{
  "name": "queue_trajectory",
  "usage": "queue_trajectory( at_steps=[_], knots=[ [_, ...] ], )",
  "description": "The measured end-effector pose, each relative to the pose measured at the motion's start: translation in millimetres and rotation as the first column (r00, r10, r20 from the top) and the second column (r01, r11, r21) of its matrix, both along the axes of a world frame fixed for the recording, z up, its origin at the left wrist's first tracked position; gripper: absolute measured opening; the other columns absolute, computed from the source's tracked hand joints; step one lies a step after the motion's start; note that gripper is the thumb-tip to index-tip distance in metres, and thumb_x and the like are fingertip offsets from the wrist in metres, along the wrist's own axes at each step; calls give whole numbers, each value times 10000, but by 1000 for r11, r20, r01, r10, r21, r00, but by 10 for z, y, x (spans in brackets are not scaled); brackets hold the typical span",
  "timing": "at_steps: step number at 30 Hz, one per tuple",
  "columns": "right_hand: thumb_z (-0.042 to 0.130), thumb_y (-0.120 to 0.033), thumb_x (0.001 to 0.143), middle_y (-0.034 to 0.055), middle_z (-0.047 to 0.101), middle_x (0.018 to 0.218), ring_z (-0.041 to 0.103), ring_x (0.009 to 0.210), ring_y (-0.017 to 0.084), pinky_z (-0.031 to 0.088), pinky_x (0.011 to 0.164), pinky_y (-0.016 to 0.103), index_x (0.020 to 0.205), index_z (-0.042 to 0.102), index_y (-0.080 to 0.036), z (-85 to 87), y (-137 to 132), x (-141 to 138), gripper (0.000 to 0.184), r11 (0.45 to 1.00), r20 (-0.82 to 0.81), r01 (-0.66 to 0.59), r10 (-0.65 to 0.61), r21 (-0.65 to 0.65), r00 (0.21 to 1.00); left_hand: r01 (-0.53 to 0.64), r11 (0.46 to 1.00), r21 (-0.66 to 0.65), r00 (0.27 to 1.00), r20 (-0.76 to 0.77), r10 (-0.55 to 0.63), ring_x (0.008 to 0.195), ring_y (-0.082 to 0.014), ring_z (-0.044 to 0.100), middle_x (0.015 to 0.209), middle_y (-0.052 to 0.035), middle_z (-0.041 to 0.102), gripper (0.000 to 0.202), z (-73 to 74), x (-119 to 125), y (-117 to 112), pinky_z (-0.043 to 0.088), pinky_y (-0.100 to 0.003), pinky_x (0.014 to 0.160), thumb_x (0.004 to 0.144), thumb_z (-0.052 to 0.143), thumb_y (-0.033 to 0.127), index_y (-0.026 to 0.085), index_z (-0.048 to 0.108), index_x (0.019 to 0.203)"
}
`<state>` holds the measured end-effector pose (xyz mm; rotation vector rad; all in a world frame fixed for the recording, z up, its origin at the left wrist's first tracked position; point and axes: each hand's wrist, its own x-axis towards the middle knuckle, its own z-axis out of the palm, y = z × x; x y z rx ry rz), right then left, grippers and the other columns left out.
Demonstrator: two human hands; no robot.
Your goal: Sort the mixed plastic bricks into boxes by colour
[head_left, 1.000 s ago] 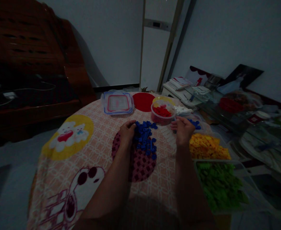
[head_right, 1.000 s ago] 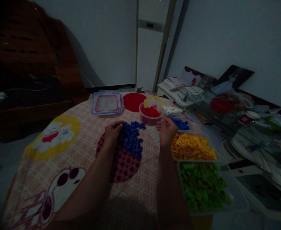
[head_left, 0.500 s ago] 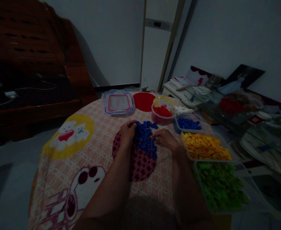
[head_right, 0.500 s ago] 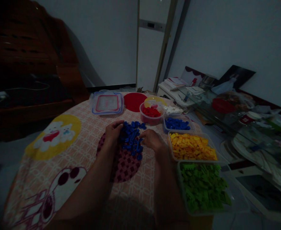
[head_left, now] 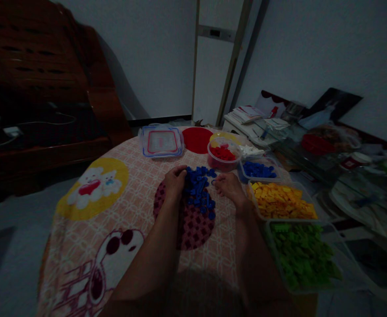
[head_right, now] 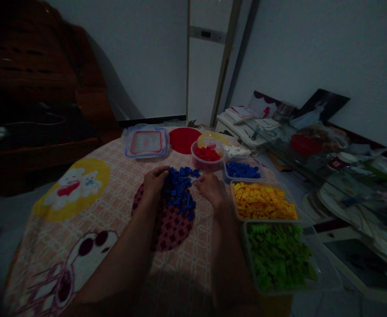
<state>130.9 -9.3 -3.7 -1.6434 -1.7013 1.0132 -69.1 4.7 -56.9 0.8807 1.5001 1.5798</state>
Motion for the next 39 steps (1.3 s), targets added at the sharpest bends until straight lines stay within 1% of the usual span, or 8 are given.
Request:
queue_trajectory(
  at_steps=[5, 9, 12, 15, 20, 25, 33, 39],
  knots=[
    [650, -215, 724, -37, 630, 568, 605, 440, 123, 481, 420, 202, 797, 600, -169, 0, 118, 99, 100, 915, -452, 400, -334, 55, 827, -13, 1000, -5, 1000, -20, 13, 890, -211, 697, 921, -59, 764, 294, 1, -10, 12, 546, -327, 850, 704, 671, 233, 176, 772, 974],
    [627, -230, 729, -22, 666, 700, 683, 603, 146, 591, 574, 263, 1068, 593, -157, 8, 184, 322, 348, 629, -708, 749, -431, 208, 559, -13, 1000, 0, 1000, -25, 13, 890, -211, 698, 940, -63, 765, 295, 0, -5, 15, 546, -326, 841, 706, 662, 224, 173, 772, 975],
    [592, -243, 754, 19, 683, 832, 712, 730, 171, 619, 663, 312, 1263, 530, -148, 14, 194, 460, 521, 514, -724, 808, -436, 287, 534, -8, 1000, -5, 1000, -12, 8, 878, -208, 697, 960, -68, 765, 310, -5, 1, 13, 550, -326, 828, 712, 654, 226, 174, 770, 995],
    [557, -250, 768, 35, 689, 842, 711, 721, 172, 615, 652, 308, 1270, 550, -137, 33, 184, 463, 514, 560, -683, 768, -431, 310, 589, -8, 1000, -2, 1000, -7, 8, 885, -209, 697, 953, -65, 764, 314, -15, 2, 12, 549, -328, 846, 708, 659, 226, 176, 769, 997],
    [586, -253, 739, 2, 670, 641, 629, 495, 129, 519, 461, 220, 997, 661, -118, 75, 155, 274, 301, 741, -634, 638, -393, 210, 666, 11, 1000, 21, 999, -52, -10, 922, -219, 696, 981, -76, 761, 324, -39, -9, 21, 542, -340, 880, 726, 651, 230, 167, 763, 1024],
    [628, -283, 732, -19, 650, 567, 581, 419, 106, 443, 386, 181, 832, 671, -137, 9, 147, 172, 183, 880, -542, 450, -306, 154, 783, 117, 993, 33, 956, -275, -103, 953, -228, 688, 1026, -75, 748, 353, -46, -10, 45, 538, -385, 935, 742, 658, 216, 187, 749, 1081],
    [587, -173, 771, -27, 646, 588, 567, 435, 90, 445, 403, 173, 886, 712, -143, -102, 102, 103, 173, 981, -305, 192, -172, 34, 937, 339, 938, 72, 916, -253, -312, 856, -203, 696, 961, -58, 759, 297, -2, 89, -6, 560, -351, 855, 685, 695, 161, 190, 782, 968],
    [612, -212, 824, -8, 688, 658, 586, 484, 101, 436, 448, 186, 943, 741, -171, -105, 41, -26, 180, 999, -133, 52, -52, -7, 990, 265, 963, 49, 964, -36, -263, 659, -163, 661, 736, -31, 731, 267, 64, 115, -29, 534, -277, 670, 700, 651, 205, 154, 772, 932]
  ],
)
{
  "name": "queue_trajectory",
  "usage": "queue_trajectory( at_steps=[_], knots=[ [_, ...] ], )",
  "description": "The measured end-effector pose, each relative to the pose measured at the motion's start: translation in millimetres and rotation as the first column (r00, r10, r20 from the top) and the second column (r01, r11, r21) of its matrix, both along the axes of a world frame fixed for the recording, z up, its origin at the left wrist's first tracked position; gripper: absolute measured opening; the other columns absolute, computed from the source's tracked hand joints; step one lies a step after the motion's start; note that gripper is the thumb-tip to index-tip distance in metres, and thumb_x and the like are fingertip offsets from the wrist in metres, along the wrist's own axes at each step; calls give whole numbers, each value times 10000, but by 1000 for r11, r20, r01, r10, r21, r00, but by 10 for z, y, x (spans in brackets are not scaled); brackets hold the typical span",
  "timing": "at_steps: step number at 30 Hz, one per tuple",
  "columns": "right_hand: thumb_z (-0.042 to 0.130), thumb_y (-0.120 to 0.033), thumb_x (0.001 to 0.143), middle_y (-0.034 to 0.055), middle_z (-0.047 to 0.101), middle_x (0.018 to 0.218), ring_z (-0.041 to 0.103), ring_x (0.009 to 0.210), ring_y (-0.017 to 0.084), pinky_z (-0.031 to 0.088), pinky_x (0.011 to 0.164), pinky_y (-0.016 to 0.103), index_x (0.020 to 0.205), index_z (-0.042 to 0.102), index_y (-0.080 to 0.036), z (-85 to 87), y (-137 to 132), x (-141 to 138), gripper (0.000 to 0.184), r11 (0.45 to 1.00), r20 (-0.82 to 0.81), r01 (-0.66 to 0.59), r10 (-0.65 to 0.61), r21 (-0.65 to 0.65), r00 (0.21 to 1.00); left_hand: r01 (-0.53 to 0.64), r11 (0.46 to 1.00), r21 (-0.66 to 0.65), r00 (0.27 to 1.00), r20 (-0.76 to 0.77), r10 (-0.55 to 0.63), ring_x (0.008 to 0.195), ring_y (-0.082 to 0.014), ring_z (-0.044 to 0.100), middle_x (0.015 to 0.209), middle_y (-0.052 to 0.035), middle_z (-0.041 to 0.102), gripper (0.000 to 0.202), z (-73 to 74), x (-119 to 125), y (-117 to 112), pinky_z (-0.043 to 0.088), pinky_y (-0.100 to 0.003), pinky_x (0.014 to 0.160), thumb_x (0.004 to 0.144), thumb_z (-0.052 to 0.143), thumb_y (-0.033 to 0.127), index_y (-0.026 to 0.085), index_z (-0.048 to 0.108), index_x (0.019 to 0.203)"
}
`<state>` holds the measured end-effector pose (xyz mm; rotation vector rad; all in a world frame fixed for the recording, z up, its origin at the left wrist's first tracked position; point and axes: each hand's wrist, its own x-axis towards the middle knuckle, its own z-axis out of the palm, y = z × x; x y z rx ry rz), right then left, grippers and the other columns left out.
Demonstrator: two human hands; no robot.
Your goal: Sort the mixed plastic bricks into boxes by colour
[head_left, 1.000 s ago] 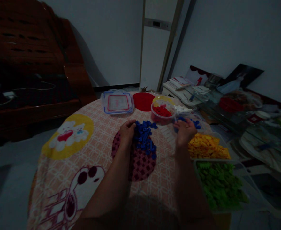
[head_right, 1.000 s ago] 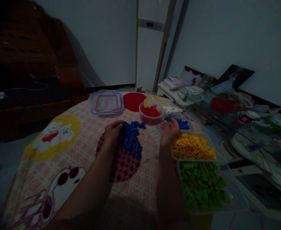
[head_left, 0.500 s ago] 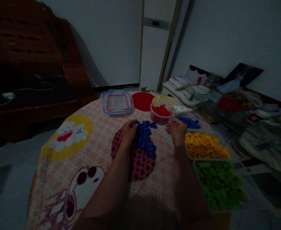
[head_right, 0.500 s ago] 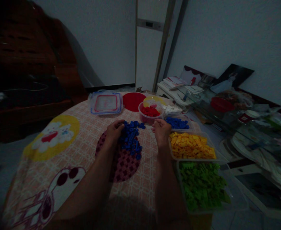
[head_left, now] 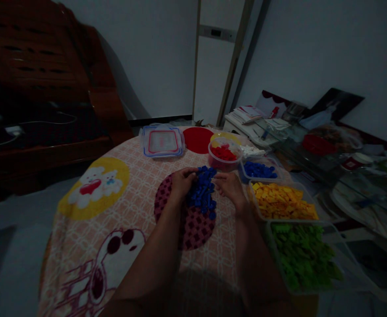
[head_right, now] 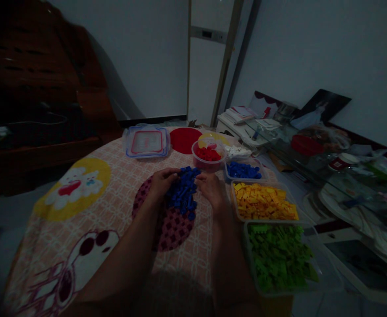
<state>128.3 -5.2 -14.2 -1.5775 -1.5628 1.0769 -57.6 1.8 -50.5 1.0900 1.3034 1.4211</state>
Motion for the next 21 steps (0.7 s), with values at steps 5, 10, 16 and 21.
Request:
queue_trajectory(
  at_steps=[5, 10, 16, 21],
  knots=[
    [723, -187, 751, 37, 748, 788, 678, 701, 165, 503, 639, 240, 901, 769, -177, -81, 27, -54, 156, 983, 283, -139, 100, 120, 954, -161, 987, -21, 985, 55, 162, 604, -147, 637, 696, -23, 706, 247, 18, -34, 1, 494, -246, 591, 712, 603, 212, 140, 757, 892],
    [682, -143, 760, 24, 735, 736, 674, 720, 167, 496, 681, 247, 793, 759, -184, -103, 30, -40, 93, 977, 338, -159, 103, 142, 935, -128, 991, -48, 991, 22, 130, 613, -157, 646, 685, -25, 715, 215, -8, -29, 12, 495, -248, 601, 698, 623, 212, 150, 757, 853],
    [645, -199, 807, -4, 645, 589, 622, 574, 136, 475, 569, 223, 718, 707, -171, -50, 17, -34, 112, 992, 179, -105, 92, 67, 980, -86, 996, -29, 996, -13, 86, 628, -164, 652, 677, -24, 717, 197, -24, -38, 21, 497, -259, 633, 690, 635, 224, 157, 759, 829],
    [568, -129, 819, -44, 592, 548, 529, 427, 89, 423, 438, 187, 838, 684, -158, 52, -25, -49, 121, 998, -53, -6, 3, -57, 999, -88, 995, -39, 996, -19, 87, 628, -169, 655, 677, -26, 719, 194, -28, -41, 27, 502, -267, 640, 691, 641, 226, 158, 760, 829]
  ],
)
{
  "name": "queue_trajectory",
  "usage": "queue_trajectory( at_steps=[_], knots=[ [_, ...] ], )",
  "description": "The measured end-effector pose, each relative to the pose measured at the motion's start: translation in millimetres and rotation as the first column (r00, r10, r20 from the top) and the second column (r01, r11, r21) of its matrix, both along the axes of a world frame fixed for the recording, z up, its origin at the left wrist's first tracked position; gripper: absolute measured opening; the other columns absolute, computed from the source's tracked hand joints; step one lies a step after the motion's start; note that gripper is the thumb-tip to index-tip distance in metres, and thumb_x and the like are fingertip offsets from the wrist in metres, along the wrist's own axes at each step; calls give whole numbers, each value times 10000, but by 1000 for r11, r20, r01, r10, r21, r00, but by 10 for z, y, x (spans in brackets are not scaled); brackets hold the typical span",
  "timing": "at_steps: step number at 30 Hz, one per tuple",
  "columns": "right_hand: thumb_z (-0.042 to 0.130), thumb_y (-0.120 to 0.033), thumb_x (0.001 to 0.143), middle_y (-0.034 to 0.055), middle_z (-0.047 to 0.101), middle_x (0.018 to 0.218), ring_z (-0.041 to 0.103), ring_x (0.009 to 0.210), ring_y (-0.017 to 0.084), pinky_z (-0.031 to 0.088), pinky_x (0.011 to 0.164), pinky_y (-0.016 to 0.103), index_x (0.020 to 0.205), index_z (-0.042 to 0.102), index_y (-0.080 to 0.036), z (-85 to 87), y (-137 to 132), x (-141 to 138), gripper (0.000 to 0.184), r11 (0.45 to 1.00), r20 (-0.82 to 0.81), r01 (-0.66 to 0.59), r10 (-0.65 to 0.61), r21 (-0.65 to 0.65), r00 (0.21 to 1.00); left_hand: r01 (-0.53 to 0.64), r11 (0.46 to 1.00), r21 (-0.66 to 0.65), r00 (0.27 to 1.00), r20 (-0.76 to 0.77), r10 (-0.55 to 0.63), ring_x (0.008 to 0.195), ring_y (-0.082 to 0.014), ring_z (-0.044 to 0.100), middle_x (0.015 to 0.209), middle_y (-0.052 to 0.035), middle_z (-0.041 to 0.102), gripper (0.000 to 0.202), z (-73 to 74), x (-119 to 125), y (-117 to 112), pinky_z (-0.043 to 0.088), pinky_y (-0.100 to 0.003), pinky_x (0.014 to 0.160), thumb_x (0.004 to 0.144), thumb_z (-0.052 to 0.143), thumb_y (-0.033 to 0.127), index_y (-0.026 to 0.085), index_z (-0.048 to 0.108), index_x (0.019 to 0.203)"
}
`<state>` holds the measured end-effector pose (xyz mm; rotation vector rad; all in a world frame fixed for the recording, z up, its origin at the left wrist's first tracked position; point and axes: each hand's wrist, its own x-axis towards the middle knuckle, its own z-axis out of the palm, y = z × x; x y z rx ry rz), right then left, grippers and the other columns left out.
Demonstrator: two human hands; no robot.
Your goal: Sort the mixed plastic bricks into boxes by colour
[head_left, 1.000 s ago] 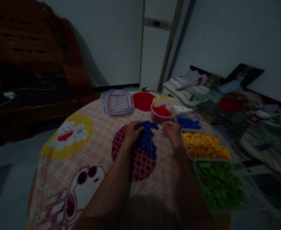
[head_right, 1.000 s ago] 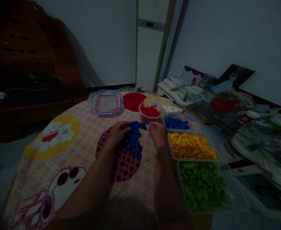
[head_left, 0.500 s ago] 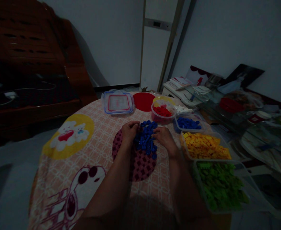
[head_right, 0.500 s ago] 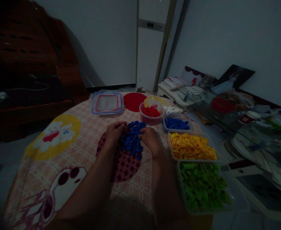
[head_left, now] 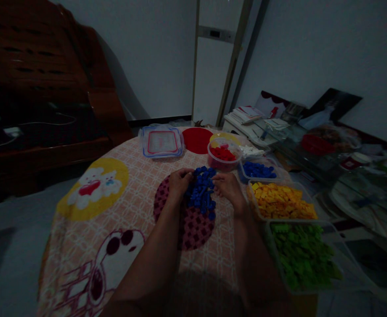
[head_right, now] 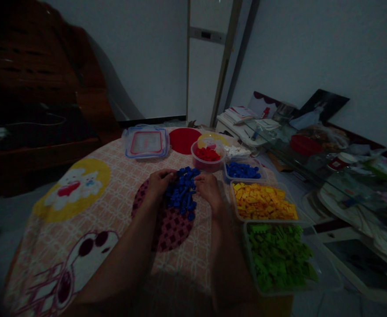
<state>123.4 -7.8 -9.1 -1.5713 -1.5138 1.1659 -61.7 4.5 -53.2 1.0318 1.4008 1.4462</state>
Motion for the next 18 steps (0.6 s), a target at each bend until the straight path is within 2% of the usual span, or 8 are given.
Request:
queue_trajectory(
  at_steps=[7, 9, 11, 13, 15, 17, 18],
  knots=[
    [588, -135, 787, -48, 605, 545, 530, 403, 77, 416, 394, 162, 857, 666, -156, 48, 14, 109, 107, 997, -74, 77, -76, 8, 994, 8, 1000, -12, 1000, 16, -8, 633, -163, 650, 680, -18, 716, 189, 11, 8, -9, 505, -263, 651, 700, 634, 222, 160, 757, 831],
    [609, -162, 773, -46, 608, 533, 541, 394, 85, 411, 378, 161, 861, 658, -154, 54, 51, 157, 102, 990, -138, 143, -139, 18, 981, 6, 1000, -16, 1000, 6, -6, 630, -161, 647, 680, -18, 714, 194, 21, 9, -15, 502, -262, 650, 702, 628, 217, 157, 757, 835],
    [625, -192, 757, -39, 615, 533, 559, 399, 99, 423, 373, 170, 866, 652, -149, 68, 93, 217, 120, 961, -238, 268, -246, 65, 940, 5, 1000, -17, 1000, 2, -5, 632, -161, 648, 687, -19, 716, 200, 28, 10, -21, 500, -260, 646, 700, 629, 214, 156, 759, 840],
    [615, -219, 761, -25, 639, 576, 601, 442, 116, 466, 399, 186, 931, 650, -142, 87, 131, 299, 190, 873, -362, 468, -394, 141, 845, 2, 1000, -16, 1000, 7, -2, 638, -162, 652, 693, -21, 718, 203, 29, 10, -26, 499, -257, 639, 699, 634, 215, 157, 761, 846],
    [584, -233, 783, 1, 680, 681, 666, 546, 136, 530, 462, 206, 1071, 636, -138, 103, 156, 398, 307, 720, -479, 663, -517, 205, 710, 0, 1000, -18, 1000, 4, 0, 646, -167, 659, 695, -25, 721, 201, 26, 9, -28, 499, -256, 635, 702, 634, 218, 159, 764, 844],
    [563, -240, 802, 30, 709, 807, 712, 673, 153, 577, 535, 230, 1215, 592, -146, 113, 165, 494, 425, 596, -548, 766, -568, 241, 614, -2, 1000, -19, 1000, -14, 2, 649, -168, 660, 698, -26, 725, 199, 19, 6, -26, 503, -259, 640, 703, 633, 218, 164, 768, 840],
    [558, -240, 805, 41, 714, 850, 721, 714, 158, 589, 559, 240, 1260, 572, -149, 115, 165, 531, 465, 566, -561, 785, -576, 251, 595, -4, 1000, -16, 1000, -26, 4, 649, -168, 660, 702, -27, 728, 200, 13, 4, -23, 504, -260, 643, 703, 635, 220, 166, 770, 840]
  ],
)
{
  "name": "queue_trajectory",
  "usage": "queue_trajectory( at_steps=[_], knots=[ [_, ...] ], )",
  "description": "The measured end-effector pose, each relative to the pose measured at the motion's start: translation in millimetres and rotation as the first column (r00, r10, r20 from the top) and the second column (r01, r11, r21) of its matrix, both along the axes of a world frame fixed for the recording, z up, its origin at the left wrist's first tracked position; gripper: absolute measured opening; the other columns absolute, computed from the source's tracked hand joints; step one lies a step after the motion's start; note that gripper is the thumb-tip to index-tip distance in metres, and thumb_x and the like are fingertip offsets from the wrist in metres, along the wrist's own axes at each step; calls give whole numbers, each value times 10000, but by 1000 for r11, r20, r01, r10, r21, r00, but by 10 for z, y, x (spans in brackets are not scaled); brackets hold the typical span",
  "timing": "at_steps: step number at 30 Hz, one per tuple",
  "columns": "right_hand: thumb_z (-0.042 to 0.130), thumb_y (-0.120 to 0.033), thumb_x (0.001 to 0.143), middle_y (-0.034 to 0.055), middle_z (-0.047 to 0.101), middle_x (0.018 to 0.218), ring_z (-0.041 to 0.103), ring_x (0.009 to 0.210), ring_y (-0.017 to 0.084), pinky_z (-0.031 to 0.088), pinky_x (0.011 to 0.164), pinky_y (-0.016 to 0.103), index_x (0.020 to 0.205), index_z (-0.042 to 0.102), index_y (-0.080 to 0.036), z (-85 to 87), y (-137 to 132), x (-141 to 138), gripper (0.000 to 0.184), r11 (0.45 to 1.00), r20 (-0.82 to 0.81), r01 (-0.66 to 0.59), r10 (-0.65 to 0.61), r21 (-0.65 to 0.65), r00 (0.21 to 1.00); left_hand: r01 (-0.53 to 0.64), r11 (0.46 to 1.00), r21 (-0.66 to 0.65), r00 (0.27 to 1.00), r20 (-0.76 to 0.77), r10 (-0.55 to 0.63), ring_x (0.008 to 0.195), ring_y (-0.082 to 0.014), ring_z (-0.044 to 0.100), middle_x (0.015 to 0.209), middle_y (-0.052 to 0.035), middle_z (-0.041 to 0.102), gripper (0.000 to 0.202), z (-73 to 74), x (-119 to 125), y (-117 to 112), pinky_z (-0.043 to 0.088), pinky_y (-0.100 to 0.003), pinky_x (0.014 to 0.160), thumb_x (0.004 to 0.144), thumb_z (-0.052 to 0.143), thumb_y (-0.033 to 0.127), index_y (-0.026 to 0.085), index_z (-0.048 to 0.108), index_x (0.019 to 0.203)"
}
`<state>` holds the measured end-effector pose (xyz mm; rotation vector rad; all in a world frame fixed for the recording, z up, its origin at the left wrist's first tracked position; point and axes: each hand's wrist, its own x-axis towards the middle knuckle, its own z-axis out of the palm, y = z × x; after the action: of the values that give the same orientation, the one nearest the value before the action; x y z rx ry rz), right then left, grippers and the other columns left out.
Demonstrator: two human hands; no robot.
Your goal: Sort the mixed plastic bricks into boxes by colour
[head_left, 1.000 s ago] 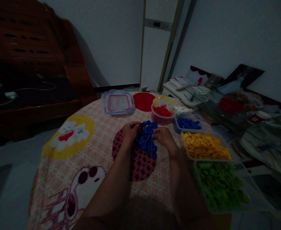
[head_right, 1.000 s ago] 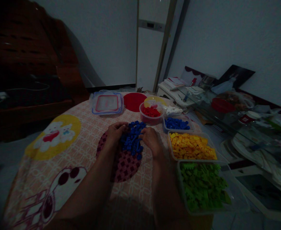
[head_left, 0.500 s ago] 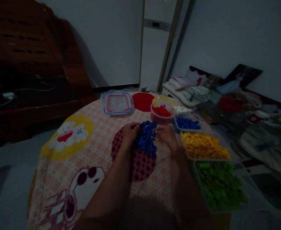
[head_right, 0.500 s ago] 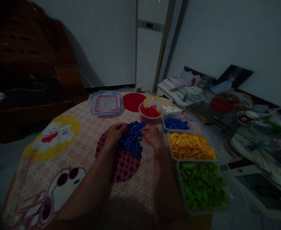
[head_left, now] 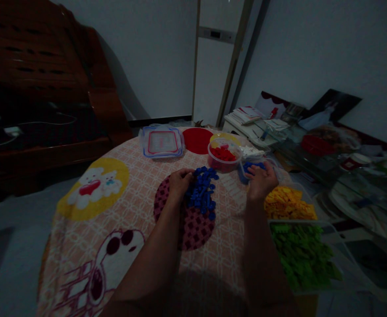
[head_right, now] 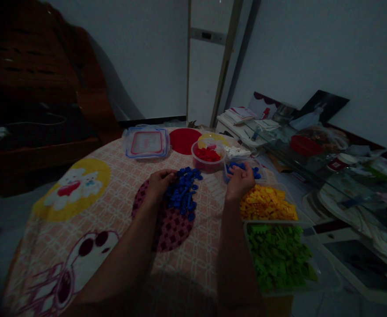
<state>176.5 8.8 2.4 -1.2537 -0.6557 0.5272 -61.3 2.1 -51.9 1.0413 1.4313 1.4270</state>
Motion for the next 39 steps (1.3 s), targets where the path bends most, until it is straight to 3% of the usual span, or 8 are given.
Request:
queue_trajectory(
  at_steps=[3, 8, 14, 18, 21, 25, 28, 39],
  knots=[
    [553, -233, 793, 45, 713, 847, 715, 695, 155, 582, 548, 237, 1252, 582, -143, 2, -6, 40, 468, 1000, 30, -8, 7, 3, 1000, -9, 1000, 8, 1000, -21, 9, 648, -167, 656, 711, -31, 734, 206, -21, -5, 14, 500, -258, 636, 701, 640, 225, 166, 774, 847],
    [564, -268, 778, 3, 670, 650, 635, 503, 120, 502, 449, 196, 984, 658, -132, 26, -22, -86, 264, 987, 90, -141, 148, -72, 985, -9, 1000, 16, 999, -47, 10, 651, -168, 655, 706, -30, 734, 206, -35, -11, 29, 505, -260, 646, 693, 647, 226, 164, 774, 842],
    [598, -328, 772, -8, 652, 575, 580, 431, 114, 455, 409, 199, 867, 676, -140, -7, -54, -196, 225, 894, 180, -371, 419, -251, 890, 0, 1000, 4, 1000, -18, 0, 641, -163, 657, 707, -26, 733, 193, 7, -2, 3, 499, -254, 639, 706, 640, 212, 163, 768, 841],
    [579, -288, 801, 3, 676, 622, 600, 467, 119, 467, 445, 204, 922, 714, -148, -148, -52, -253, 229, 793, 256, -466, 581, -392, 772, 7, 1000, -1, 1000, -7, -7, 642, -164, 658, 695, -23, 728, 194, 13, 2, -6, 502, -257, 648, 710, 636, 214, 166, 769, 844],
    [584, -243, 825, 28, 734, 749, 670, 607, 150, 510, 554, 230, 1024, 739, -185, -255, -60, -341, 259, 710, 371, -481, 690, -515, 621, 19, 1000, -3, 1000, 17, -19, 635, -161, 653, 684, -22, 721, 192, 3, 6, -7, 504, -260, 655, 715, 632, 219, 162, 764, 841],
    [637, -175, 812, 65, 778, 974, 702, 905, 195, 505, 784, 255, 963, 769, -218, -291, -93, -452, 205, 711, 619, -381, 702, -590, 351, 17, 1000, 1, 999, 37, -17, 645, -162, 654, 700, -23, 726, 200, -29, 6, 11, 503, -259, 652, 709, 636, 229, 163, 764, 848],
    [614, -166, 836, 79, 780, 929, 692, 884, 192, 475, 786, 246, 838, 771, -202, -247, -117, -481, 162, 691, 658, -333, 719, -642, 223, 5, 1000, -5, 1000, 16, -5, 652, -167, 655, 704, -26, 727, 213, -60, -2, 36, 500, -260, 647, 702, 638, 236, 164, 767, 855],
    [651, -195, 811, 11, 749, 794, 655, 756, 160, 434, 683, 231, 811, 764, -199, -165, -168, -460, 114, 560, 569, -474, 810, -680, 142, 17, 1000, 9, 999, -34, -17, 659, -172, 651, 718, -35, 735, 214, -41, -7, 25, 493, -260, 644, 707, 622, 242, 173, 772, 844]
  ],
)
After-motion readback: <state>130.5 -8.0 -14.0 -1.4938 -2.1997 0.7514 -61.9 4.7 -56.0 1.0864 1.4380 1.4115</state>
